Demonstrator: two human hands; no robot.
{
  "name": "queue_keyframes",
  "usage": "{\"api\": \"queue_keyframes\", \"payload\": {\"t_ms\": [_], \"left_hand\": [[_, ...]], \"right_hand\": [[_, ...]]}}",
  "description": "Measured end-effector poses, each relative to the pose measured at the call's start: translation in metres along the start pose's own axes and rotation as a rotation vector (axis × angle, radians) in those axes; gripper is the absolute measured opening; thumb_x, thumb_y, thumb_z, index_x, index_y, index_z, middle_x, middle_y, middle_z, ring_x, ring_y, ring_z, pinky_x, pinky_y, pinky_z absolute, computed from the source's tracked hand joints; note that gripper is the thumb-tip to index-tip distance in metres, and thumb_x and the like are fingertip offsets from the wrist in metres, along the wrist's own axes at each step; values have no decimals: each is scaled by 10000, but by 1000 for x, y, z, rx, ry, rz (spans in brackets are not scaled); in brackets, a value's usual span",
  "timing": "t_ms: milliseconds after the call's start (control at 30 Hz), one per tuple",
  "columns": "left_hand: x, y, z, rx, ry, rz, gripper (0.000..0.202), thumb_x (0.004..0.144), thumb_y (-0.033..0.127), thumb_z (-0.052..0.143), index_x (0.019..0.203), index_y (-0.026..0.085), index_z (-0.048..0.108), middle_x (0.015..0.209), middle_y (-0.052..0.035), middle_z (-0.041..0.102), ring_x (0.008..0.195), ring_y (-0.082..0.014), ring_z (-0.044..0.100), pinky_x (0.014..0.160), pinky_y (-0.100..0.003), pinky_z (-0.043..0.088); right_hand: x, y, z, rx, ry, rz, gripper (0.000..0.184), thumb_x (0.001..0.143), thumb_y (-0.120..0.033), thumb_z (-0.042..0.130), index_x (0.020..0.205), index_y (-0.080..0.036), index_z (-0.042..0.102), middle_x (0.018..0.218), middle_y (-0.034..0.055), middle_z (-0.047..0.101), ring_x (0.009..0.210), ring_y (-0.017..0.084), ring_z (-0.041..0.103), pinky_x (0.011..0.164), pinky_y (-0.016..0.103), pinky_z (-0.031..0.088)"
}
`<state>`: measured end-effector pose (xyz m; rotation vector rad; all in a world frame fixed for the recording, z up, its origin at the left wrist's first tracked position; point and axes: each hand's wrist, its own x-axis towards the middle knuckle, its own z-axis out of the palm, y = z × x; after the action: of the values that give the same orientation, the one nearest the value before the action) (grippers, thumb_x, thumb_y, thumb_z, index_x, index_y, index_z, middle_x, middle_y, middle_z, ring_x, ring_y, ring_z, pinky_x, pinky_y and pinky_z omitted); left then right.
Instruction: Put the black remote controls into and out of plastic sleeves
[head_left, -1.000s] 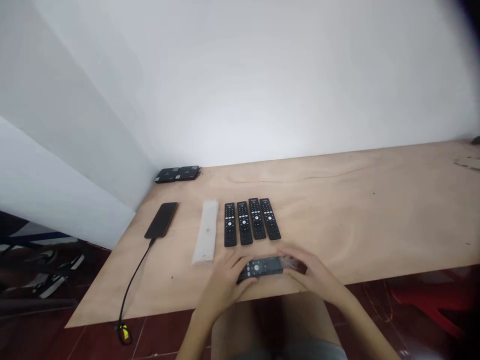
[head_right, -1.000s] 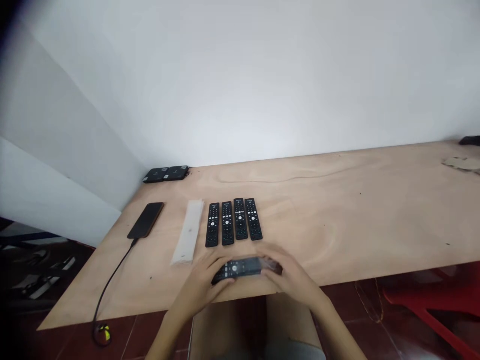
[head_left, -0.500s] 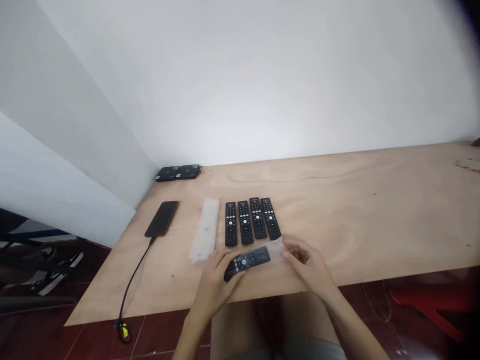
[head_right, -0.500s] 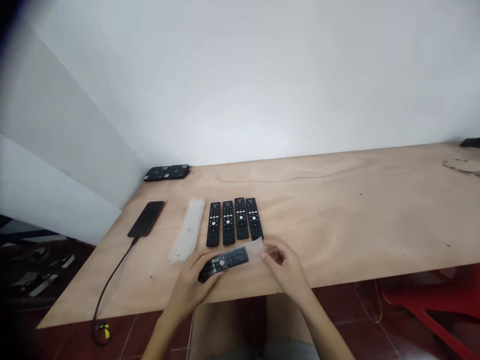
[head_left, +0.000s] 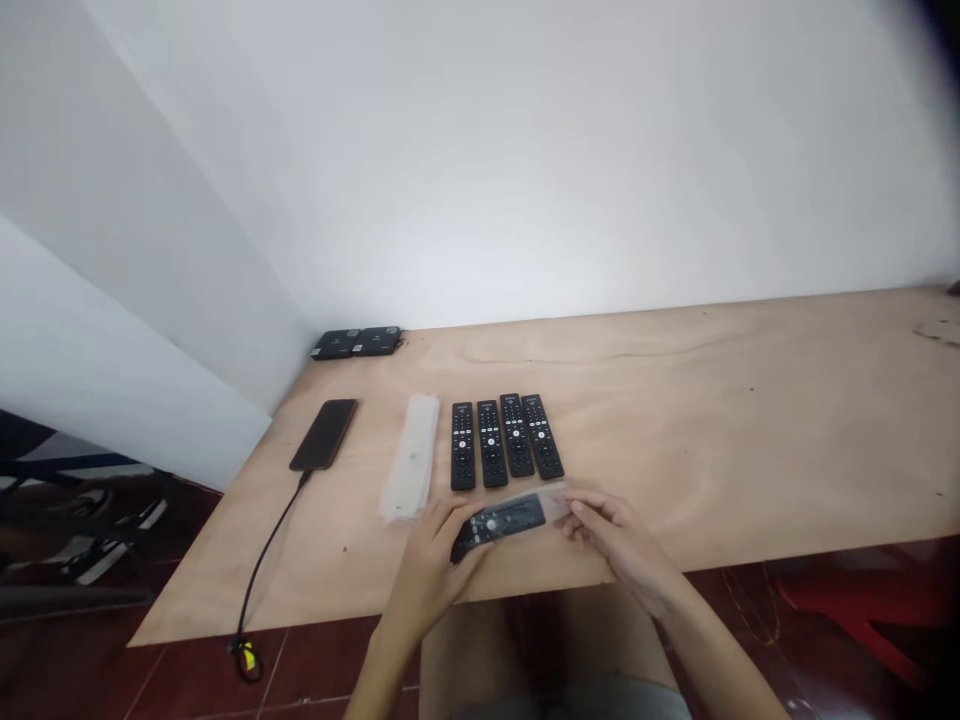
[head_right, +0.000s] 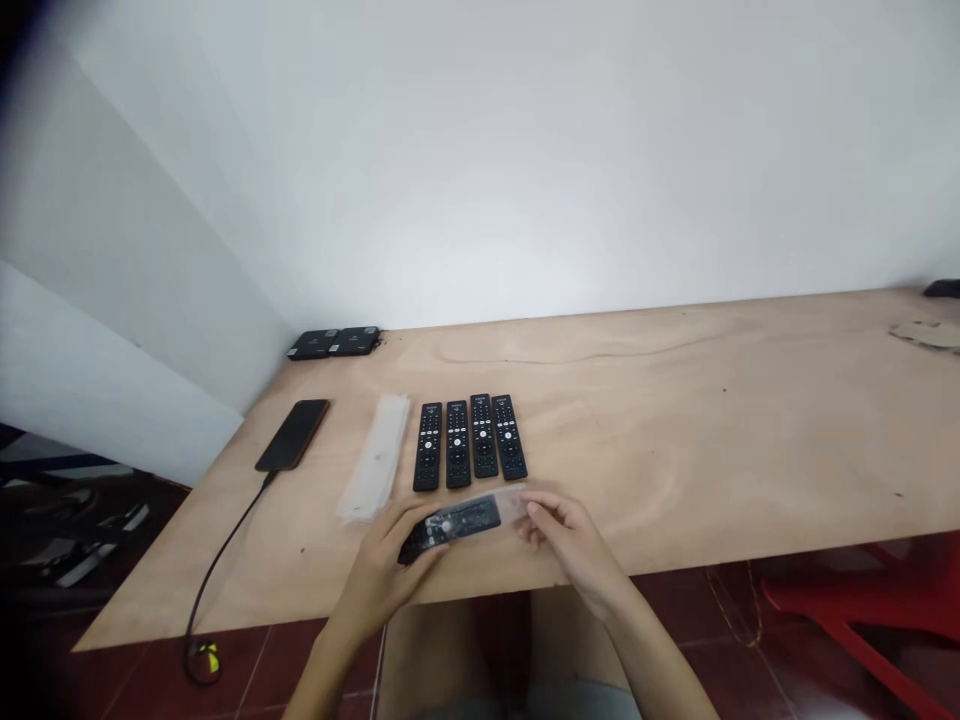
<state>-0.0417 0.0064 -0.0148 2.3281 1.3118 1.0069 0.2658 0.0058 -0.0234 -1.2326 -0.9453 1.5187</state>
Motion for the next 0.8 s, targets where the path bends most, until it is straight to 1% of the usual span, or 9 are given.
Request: {"api": "queue_keyframes", "payload": {"t_ms": [100,267,367,433,500,567,667,733,800], "left_hand": [[-1,-1,1,10,-13,-5,395,1048,297,727,1431,282,631,1328,-112,699,1246,-308,690,1059,-507,602],[-1,-1,2,18,-31,-19,409,1052,300,721,1447,288,617,1335,-115,689,1259,-316,683,1082,-533,590],[0,-1,2,8,-40,-27,398,1034,296,739,1421,286,647,1315,-113,702,1241,-319,695,1057,-518,607],[0,0,3,-2,-47,-30,401,1027,296,746,1417,287,655,1304,-112,709,1230,-320,702,1041,-512,617],[0,0,2,-13,-48,-28,406,1032,293,739,1428,288,647,1310,-112,707,1231,-314,702,1047,-509,617],[-1,-1,2,-19,-43,-23,413,1039,292,732,1440,288,635,1331,-112,700,1252,-308,696,1069,-505,609],[-3,-1,0,-26,-31,-7,420,1038,298,739,1442,287,626,1345,-112,696,1277,-308,689,1095,-507,598],[-3,-1,0,-33,-37,-2,422,1039,301,741,1445,289,623,1344,-111,695,1277,-304,691,1094,-500,602],[-3,0,0,-36,-37,-1,417,1038,301,742,1440,288,630,1336,-108,699,1265,-301,699,1083,-493,611]], "right_hand": [[2,-3,3,23,19,34,671,835,-726,871,1199,-167,801,784,71,776,700,212,683,605,308,497],[-3,-21,9,-176,-52,32,519,910,-705,811,970,-190,807,751,30,715,607,172,605,545,284,458],[-6,-30,10,-266,-64,-146,435,912,-644,837,881,-210,834,1120,106,782,1030,288,726,891,391,590],[-8,-30,8,-226,-80,-201,374,920,-610,838,923,-238,866,1431,111,710,1367,357,623,1138,464,513],[-7,-23,5,-97,-95,-158,319,910,-583,846,973,-272,874,1534,78,666,1461,371,566,1202,508,475],[-6,-16,2,60,-114,-87,295,885,-564,850,918,-271,858,1437,76,733,1397,369,624,1178,525,505],[-2,-9,2,225,-67,-8,330,850,-560,853,758,-248,797,1090,91,823,1161,349,736,1094,519,570],[-1,-11,5,249,25,22,360,820,-573,887,731,-241,780,937,81,818,1042,331,760,1052,511,594],[-1,-17,9,176,26,36,367,807,-581,924,796,-230,815,939,85,830,1036,329,766,1052,509,594]]}}
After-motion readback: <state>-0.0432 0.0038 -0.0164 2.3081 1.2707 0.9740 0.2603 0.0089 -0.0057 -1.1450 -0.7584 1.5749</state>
